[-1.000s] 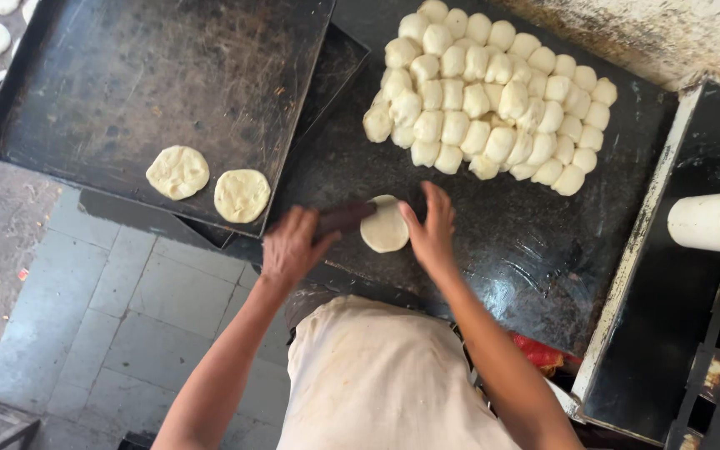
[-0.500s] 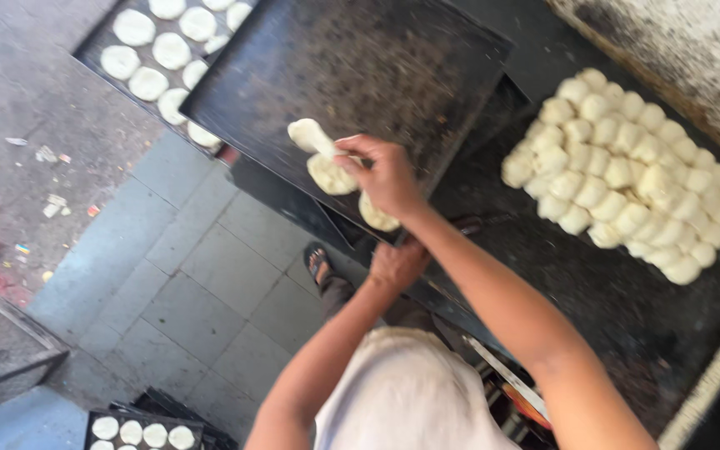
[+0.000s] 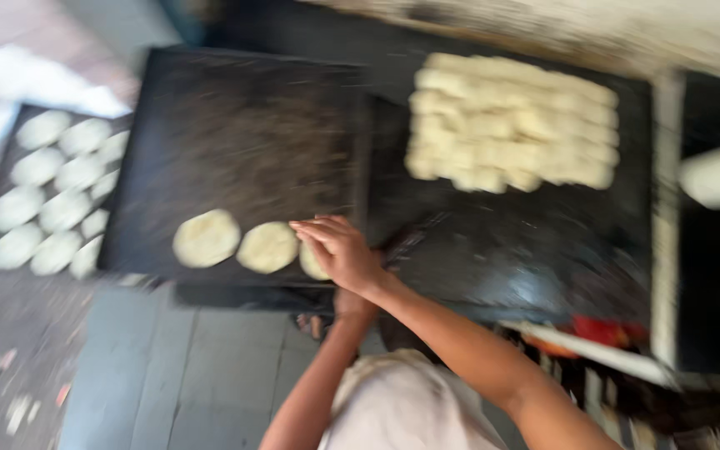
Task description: The person picks up small portions of dough, rolls them flat with a rolling pin on a table, and places the flattened dough onto a metal tray.
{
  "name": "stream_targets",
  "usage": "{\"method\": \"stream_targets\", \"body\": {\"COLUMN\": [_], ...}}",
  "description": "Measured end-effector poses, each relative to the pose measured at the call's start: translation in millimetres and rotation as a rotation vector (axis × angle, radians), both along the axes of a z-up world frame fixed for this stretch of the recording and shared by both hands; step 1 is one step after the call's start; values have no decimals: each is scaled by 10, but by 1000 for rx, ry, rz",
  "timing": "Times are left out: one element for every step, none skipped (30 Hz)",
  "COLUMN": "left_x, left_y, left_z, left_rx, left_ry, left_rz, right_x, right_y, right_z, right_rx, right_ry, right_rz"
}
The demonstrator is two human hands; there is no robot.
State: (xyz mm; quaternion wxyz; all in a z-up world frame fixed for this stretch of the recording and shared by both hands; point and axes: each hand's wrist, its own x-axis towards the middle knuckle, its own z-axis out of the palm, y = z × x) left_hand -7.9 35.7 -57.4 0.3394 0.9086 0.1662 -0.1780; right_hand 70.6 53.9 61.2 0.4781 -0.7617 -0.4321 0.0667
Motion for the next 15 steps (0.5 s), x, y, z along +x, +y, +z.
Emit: {"method": "stream_targets", "body": {"left_x": [-48, -82, -94, -60, -6, -29, -4, 4, 17, 35, 49, 84, 123, 93, 78], "left_y": [-24, -29, -64, -37, -21, -13, -2, -17, -32, -65, -80, -91, -116, -142, -159], "left_z": [106, 207, 312, 404, 491, 588, 668, 739, 794, 827, 848, 854, 847, 851, 851], "left_rx": [22, 65, 177, 294, 332, 376, 420, 454, 489, 522, 514, 507, 500, 504, 509], "left_ry": [-5, -4, -163, -329, -348, -354, -359, -412, -465, -516, -484, -454, -424, -404, -385], "left_rz": [43, 94, 91, 124, 80, 51, 22, 26, 29, 39, 37, 43, 49, 64, 79], "right_x": [87, 219, 362, 587, 817, 1031, 1259, 1444, 1625, 1765, 1843, 1907, 1923, 1785, 1562], "right_y": [-421, -860, -1331, -1675, -1965, -2187, -2338, -2437, -2499, -2535, -2558, -2554, -2567, -2623, -2715], "right_z": [19, 35, 56, 47, 23, -28, -98, -192, -282, -368, -442, -492, -519, -540, -538], "right_rx": [101, 72, 37, -59, -155, -178, -201, -292, -381, -470, -457, -441, -426, -330, -233], "right_ry": [60, -46, -151, -157, -157, -248, -339, -404, -467, -532, -430, -332, -233, -259, -283], "right_rz": [-120, -227, -335, -522, -709, -712, -714, -633, -551, -458, -501, -535, -568, -569, -571]}}
